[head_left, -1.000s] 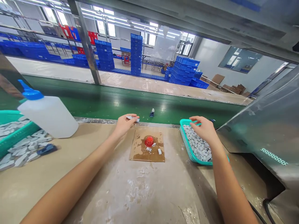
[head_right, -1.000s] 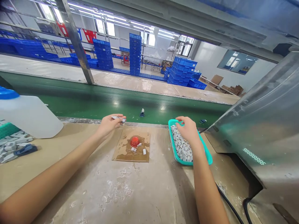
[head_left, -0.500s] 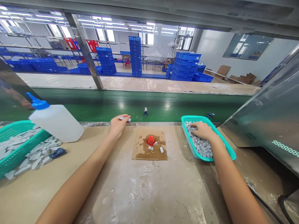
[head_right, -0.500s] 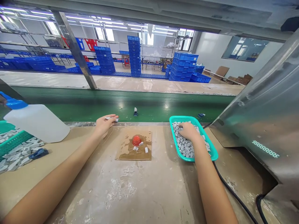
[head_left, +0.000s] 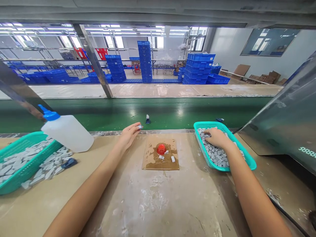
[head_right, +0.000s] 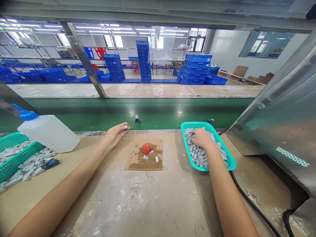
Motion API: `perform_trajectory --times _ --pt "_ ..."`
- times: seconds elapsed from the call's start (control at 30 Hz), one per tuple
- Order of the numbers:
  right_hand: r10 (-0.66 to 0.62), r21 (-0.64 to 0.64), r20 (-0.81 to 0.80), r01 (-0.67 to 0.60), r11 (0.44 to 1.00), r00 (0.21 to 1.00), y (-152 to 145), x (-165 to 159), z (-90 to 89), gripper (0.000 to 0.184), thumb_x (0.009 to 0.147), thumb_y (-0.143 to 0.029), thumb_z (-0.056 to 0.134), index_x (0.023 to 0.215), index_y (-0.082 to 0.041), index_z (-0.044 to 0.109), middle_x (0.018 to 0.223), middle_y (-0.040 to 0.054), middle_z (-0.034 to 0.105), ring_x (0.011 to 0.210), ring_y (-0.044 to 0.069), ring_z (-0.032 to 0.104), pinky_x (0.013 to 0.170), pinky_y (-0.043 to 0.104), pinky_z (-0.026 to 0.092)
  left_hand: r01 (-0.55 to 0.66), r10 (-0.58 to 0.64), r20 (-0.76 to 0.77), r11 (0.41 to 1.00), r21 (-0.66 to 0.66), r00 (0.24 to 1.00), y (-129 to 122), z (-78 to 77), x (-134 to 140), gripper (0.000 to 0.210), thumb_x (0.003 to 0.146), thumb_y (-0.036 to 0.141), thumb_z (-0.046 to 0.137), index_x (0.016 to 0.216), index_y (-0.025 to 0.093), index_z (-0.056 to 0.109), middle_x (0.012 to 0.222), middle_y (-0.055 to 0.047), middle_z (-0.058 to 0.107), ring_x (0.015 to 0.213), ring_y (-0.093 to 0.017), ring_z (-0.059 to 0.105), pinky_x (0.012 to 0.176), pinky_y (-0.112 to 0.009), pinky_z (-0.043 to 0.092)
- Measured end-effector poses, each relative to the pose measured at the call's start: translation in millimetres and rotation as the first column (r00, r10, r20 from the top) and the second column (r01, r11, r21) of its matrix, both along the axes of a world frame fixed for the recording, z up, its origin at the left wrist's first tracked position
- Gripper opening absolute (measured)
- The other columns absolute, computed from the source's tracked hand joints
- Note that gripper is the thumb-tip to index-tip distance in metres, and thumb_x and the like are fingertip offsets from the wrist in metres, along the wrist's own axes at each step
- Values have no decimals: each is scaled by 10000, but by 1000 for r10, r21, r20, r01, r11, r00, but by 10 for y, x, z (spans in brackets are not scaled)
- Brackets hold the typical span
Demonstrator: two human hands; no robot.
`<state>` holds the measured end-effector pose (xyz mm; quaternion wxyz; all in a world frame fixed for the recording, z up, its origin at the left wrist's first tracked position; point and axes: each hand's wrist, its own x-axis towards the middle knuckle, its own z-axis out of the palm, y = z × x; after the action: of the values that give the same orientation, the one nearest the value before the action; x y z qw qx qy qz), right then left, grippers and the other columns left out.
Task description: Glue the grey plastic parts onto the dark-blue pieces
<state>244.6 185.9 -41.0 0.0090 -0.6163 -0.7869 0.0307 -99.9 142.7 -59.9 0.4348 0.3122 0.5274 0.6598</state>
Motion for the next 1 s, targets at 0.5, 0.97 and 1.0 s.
perform_trajectory --times 0.5,0.97,1.0 --pt "305 322 -363 -189 928 880 -306 -623 185 283 729 -88 450 919 -176 641 899 55 658 816 189 596 737 291 460 145 -189 -270 974 -175 944 -422 130 132 398 453 281 743 815 163 628 855 -62 640 611 -124 565 473 -222 412" --pt "250 133 -412 -214 968 876 -370 -1114 -297 430 720 -56 497 1150 -64 474 1000 146 596 965 239 518 848 356 397 419 -371 -858 884 -209 355 -418 156 146 94 646 235 577 625 257 666 790 -12 697 754 -201 618 708 -290 440" --pt "248 132 -412 -211 968 877 -369 -1120 -292 430 715 -50 498 1145 -66 477 993 140 599 959 236 520 852 354 395 442 -390 -866 867 -231 314 -405 176 145 102 644 225 573 618 261 665 784 -6 699 748 -199 620 700 -283 438"
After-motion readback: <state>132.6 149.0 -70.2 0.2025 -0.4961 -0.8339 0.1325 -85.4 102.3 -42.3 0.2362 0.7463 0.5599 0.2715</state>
